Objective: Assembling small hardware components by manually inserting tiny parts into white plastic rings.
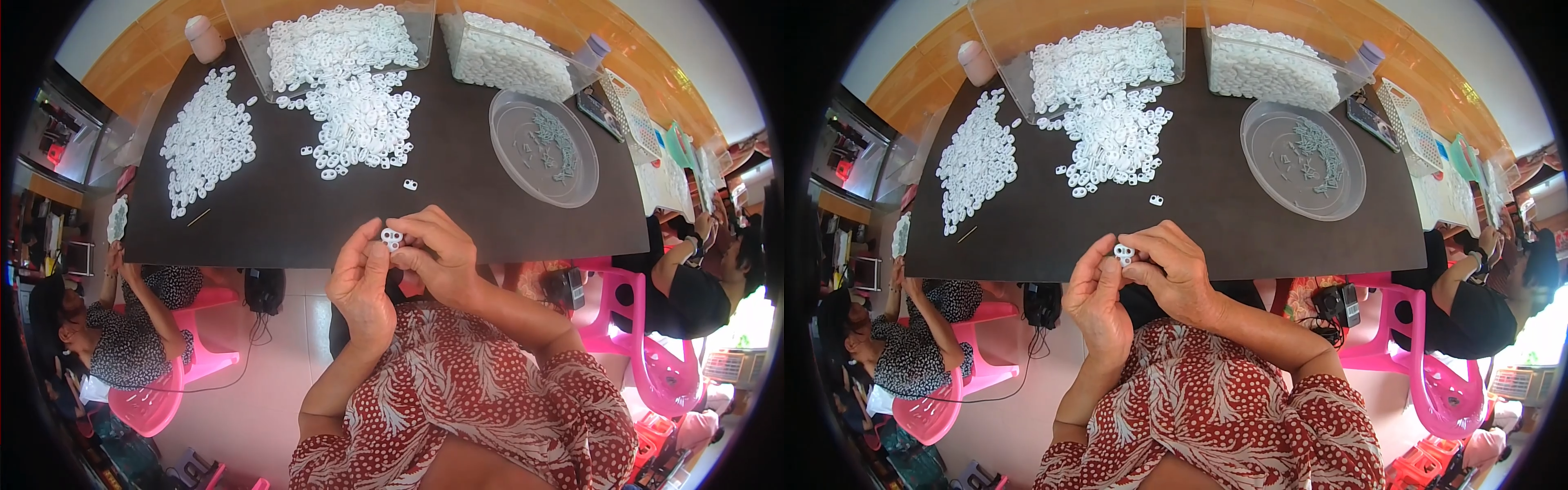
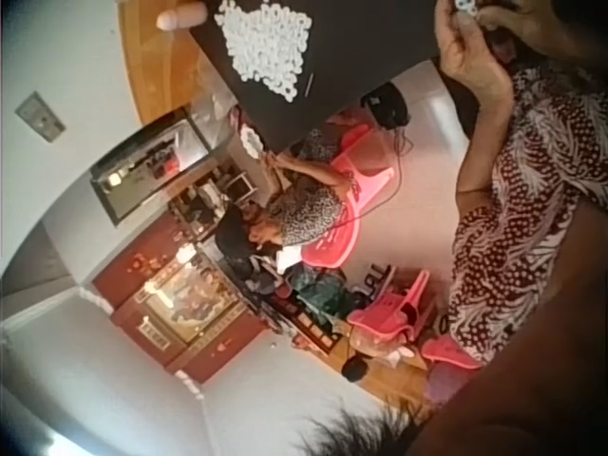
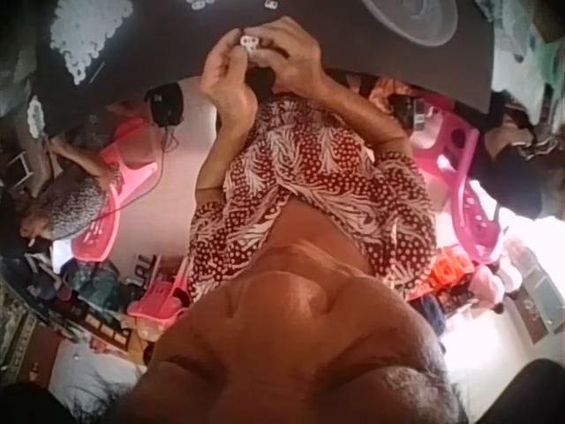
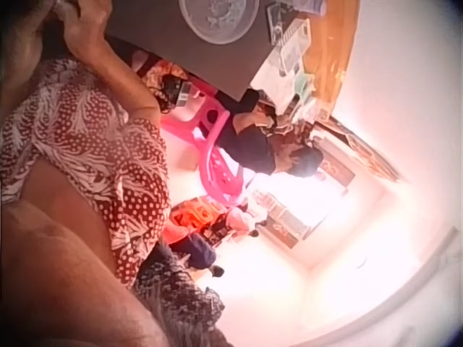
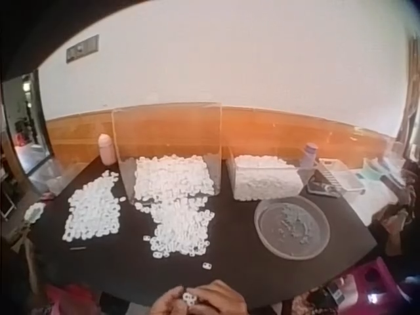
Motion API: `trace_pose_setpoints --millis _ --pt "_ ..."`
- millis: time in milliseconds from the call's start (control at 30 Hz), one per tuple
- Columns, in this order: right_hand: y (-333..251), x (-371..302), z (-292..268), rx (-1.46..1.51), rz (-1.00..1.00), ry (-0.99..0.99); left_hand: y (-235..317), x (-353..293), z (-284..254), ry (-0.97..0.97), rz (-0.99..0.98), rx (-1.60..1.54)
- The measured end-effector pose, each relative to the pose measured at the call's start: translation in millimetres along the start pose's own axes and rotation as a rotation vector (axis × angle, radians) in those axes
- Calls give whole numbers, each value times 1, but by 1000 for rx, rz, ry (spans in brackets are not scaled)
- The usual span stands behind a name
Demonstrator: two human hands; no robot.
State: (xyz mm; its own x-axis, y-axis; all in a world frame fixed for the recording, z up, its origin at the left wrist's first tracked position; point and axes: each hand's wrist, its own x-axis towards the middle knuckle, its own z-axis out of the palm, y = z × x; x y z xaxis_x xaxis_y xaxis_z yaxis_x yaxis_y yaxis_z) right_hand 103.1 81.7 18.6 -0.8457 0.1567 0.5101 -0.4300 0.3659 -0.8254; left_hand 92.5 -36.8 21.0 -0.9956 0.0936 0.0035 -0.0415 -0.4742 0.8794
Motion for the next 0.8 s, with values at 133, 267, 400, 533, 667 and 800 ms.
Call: trace_pose_setpoints --millis 133,267,400,533,667,800 --pt "-1 0 1 -9 -4 -6 -4 0 -2 -17 41 43" --pt "-1 -2 2 -26 -13 1 -12 0 -7 -26 62 45" --pt "0 -4 1 -42 -18 -14 -17 2 -11 -52 100 45" --pt "-1 -4 2 -85 -84 -2 -25 1 -13 -59 190 39" --pt "2 -6 6 -85 -120 30 -32 0 -16 -46 222 82" --pt "5 -7 7 -84 -135 37 -35 1 -16 -42 255 78"
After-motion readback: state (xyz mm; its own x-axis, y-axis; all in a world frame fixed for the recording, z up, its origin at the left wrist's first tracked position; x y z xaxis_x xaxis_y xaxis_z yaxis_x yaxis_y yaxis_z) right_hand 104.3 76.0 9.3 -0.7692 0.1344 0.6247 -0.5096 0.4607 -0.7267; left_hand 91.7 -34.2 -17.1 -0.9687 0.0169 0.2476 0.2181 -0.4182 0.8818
